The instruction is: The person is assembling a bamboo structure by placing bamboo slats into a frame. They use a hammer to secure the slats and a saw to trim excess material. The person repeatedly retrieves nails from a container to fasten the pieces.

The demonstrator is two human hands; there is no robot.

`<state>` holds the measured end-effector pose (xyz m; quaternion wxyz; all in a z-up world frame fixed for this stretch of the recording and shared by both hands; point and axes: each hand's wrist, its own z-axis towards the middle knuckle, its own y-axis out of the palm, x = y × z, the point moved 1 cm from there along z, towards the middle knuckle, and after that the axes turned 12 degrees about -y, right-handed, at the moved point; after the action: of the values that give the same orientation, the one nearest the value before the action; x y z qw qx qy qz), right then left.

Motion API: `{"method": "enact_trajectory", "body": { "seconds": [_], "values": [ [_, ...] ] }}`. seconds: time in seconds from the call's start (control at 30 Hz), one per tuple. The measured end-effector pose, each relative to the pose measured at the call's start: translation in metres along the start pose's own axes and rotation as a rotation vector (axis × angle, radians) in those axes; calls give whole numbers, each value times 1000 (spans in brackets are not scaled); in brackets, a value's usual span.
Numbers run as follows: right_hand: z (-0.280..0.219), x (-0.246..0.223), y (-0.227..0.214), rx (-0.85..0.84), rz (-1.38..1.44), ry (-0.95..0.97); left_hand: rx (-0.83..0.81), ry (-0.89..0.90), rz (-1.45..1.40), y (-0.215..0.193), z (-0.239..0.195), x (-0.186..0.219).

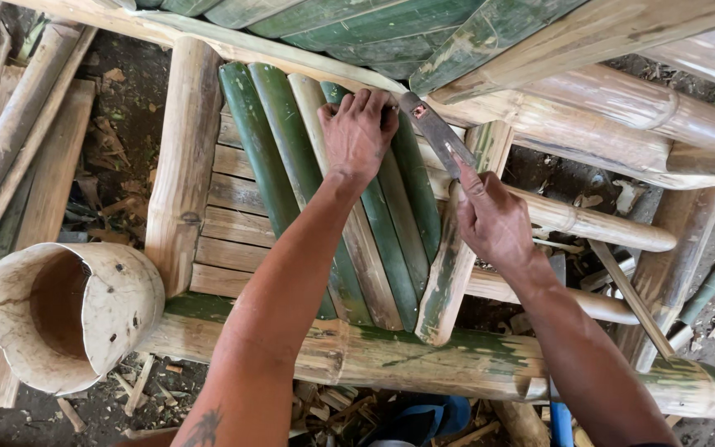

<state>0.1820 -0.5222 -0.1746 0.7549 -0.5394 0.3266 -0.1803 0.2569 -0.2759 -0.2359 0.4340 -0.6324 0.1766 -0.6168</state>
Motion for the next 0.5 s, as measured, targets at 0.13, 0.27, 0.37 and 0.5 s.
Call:
{"method": "enact_trajectory", "body": {
  "seconds": [0.13, 0.27, 0.37, 0.5],
  "values": [
    [11, 8, 3, -26, -65, -46, -8, 14, -14, -1, 4, 0],
    [14, 12, 9, -90, -45, 34, -78, 1, 3, -4, 10, 1],
    [12, 10, 10, 29, 35, -40, -145, -23, 18, -4, 6, -2],
    [17, 7, 2, 3, -24, -16, -144, -9, 20, -10, 10, 0]
  ]
}}
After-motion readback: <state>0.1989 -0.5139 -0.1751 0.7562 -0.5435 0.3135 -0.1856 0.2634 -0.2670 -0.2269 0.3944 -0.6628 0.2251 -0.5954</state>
